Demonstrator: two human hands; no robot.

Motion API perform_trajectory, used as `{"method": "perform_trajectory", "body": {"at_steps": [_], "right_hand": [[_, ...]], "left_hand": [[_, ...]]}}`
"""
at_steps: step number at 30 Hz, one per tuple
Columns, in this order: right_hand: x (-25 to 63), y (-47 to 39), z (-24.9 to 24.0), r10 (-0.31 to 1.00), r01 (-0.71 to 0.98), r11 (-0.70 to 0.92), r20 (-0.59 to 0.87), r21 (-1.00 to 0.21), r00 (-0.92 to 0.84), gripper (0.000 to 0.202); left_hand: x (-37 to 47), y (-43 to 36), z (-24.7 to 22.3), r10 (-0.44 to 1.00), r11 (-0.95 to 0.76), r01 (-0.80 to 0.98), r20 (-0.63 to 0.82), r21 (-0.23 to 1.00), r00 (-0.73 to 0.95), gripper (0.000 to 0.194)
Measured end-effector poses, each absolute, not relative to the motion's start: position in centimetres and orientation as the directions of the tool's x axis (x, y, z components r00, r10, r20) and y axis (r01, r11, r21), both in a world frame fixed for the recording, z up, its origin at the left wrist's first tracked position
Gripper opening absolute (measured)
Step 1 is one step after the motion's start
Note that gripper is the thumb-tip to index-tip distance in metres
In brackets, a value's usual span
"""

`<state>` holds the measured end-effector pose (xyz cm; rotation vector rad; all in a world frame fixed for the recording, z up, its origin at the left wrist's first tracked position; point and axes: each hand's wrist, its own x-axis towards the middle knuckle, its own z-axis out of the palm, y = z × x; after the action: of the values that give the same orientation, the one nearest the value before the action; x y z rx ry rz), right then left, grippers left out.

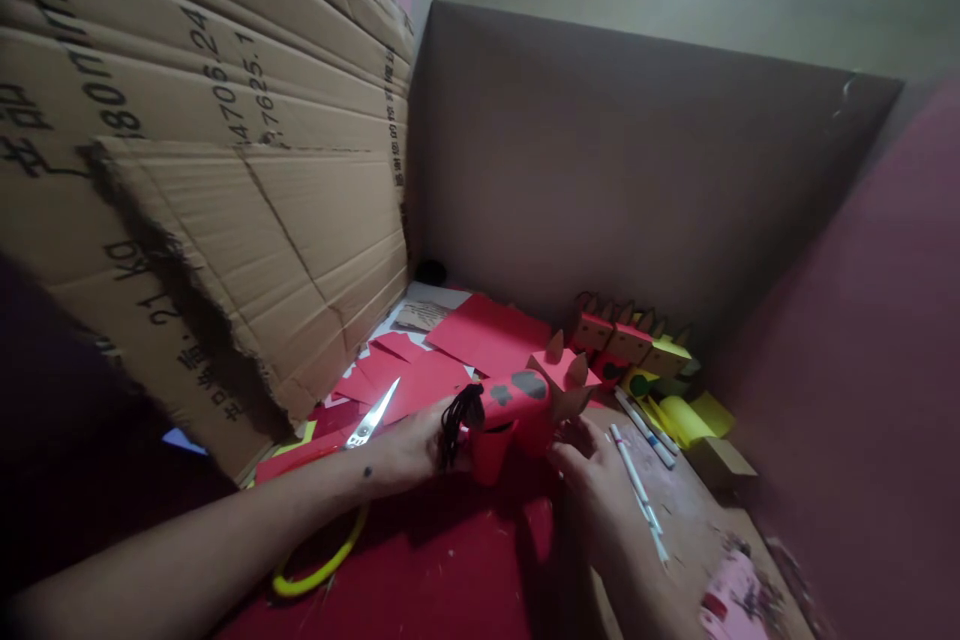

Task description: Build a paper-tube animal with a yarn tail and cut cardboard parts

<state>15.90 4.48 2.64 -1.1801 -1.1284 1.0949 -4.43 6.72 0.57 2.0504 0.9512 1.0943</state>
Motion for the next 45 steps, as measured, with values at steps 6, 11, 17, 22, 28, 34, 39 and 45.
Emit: {"method": "perform_trajectory", "body": {"at_steps": [6, 11, 17, 22, 28, 34, 39, 45], "right_hand": [[14.6, 3.6, 3.9, 0.989, 0.043, 0.145, 0.145, -0.989, -0.005, 0.021], [14.9, 3.8, 3.1, 0.993, -0.062, 0.104, 0.107, -0.993, -0.055, 0.028], [15.7, 4.3, 1.7, 0.988, -0.051, 0.125, 0.129, -0.991, -0.081, 0.032], [15.7, 4.2, 1.1, 0.986, -0.119, 0.091, 0.106, -0.989, -0.131, 0.033], [14.9, 3.9, 0.8, 0.996, -0.186, 0.022, 0.038, -0.982, -0.084, 0.039], [15.0, 4.0, 0.2, 0.999, -0.168, 0.028, 0.035, -0.985, -0.034, 0.037], [14.9, 3.3, 0.3, 0.998, -0.071, 0.046, 0.042, -0.996, 0.049, 0.032], [15.1, 3.3, -1.0, 0.988, 0.169, 0.11, 0.127, -0.979, 0.092, 0.017]], "left_hand": [[-4.6, 6.7, -0.9, 0.729, -0.656, 0.369, 0.424, 0.659, 0.538, 0.023], [-4.6, 6.3, -1.0, 0.693, -0.685, 0.357, 0.415, 0.635, 0.59, 0.022], [-4.4, 5.9, -0.7, 0.666, -0.718, 0.38, 0.415, 0.583, 0.62, 0.016], [-4.4, 6.0, -1.2, 0.655, -0.726, 0.379, 0.406, 0.574, 0.638, 0.018], [-4.4, 6.0, -0.9, 0.645, -0.725, 0.352, 0.403, 0.592, 0.65, 0.02], [-4.3, 6.1, -0.8, 0.673, -0.703, 0.379, 0.392, 0.602, 0.627, 0.027], [-4.3, 6.3, -0.7, 0.68, -0.689, 0.369, 0.381, 0.623, 0.627, 0.027], [-4.3, 6.2, -0.1, 0.709, -0.633, 0.353, 0.332, 0.689, 0.622, 0.019]]}}
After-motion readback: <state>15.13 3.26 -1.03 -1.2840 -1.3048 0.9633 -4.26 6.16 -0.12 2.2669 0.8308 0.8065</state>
